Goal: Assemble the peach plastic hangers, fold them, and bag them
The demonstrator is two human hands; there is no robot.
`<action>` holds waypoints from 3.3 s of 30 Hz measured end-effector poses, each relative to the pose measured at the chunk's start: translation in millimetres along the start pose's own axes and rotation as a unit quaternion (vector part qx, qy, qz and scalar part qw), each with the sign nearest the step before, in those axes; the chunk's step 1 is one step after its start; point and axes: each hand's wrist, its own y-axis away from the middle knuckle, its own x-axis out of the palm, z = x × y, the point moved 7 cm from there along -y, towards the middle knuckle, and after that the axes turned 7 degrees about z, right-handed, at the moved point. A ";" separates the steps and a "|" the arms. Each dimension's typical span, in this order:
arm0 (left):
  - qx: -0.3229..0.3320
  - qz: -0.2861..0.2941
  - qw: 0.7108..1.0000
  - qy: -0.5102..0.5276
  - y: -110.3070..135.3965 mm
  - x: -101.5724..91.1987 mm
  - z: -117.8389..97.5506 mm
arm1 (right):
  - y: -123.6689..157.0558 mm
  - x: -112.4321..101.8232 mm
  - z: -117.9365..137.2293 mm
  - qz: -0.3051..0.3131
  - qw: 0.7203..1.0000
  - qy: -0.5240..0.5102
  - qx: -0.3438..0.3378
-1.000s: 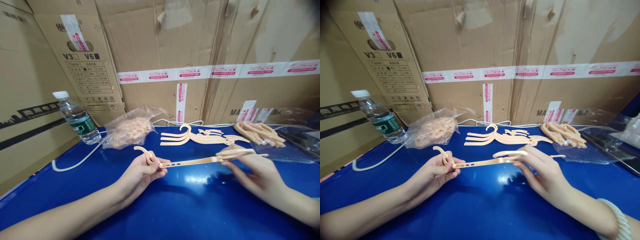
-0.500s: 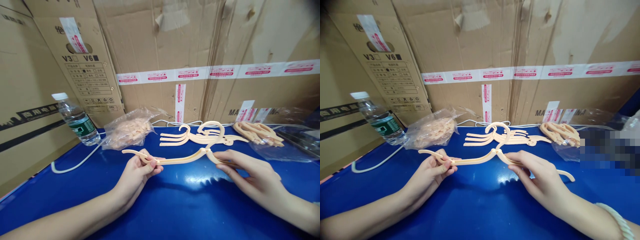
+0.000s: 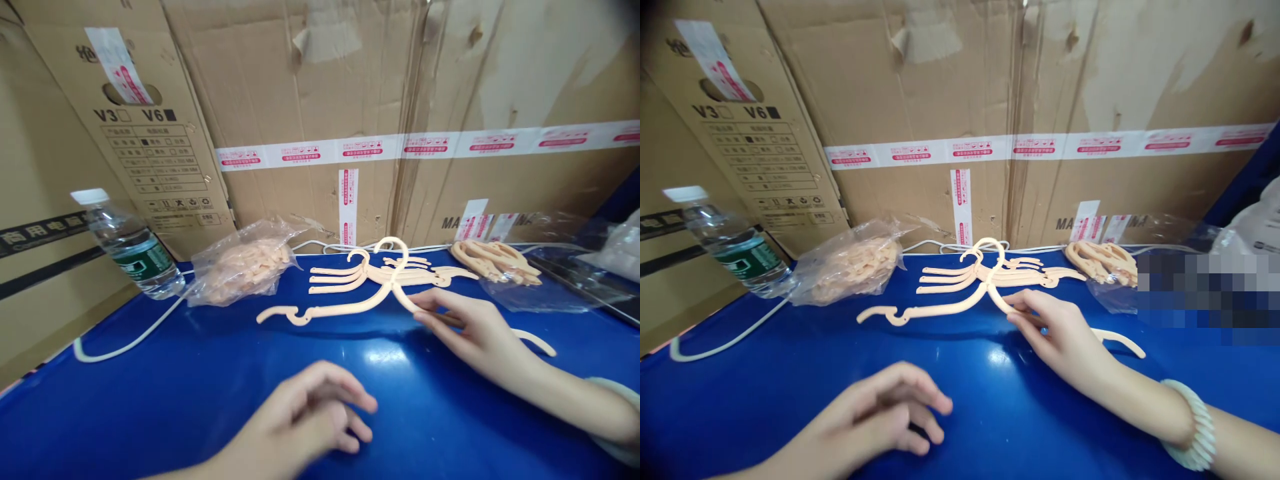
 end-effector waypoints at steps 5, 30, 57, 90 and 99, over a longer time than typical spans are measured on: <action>0.208 0.111 0.839 -0.490 17.5 30.5 -19.4 | 1.8 15.4 1.8 0.083 0.996 0.008 0.022; 0.090 0.065 0.732 -0.672 2.3 12.2 -29.4 | -8.1 -12.0 -34.7 0.231 0.948 0.209 0.066; 0.126 0.039 0.723 -0.678 -8.9 -8.7 -22.1 | -18.5 -24.1 -50.5 0.164 0.969 0.170 0.069; 0.136 0.068 0.696 -0.702 -7.6 -5.5 -17.3 | -11.8 -52.2 -77.6 0.265 0.934 0.227 0.079; 0.145 0.066 0.689 -0.707 -7.3 -5.5 -16.8 | 2.7 -50.5 -44.0 0.359 0.925 0.065 0.105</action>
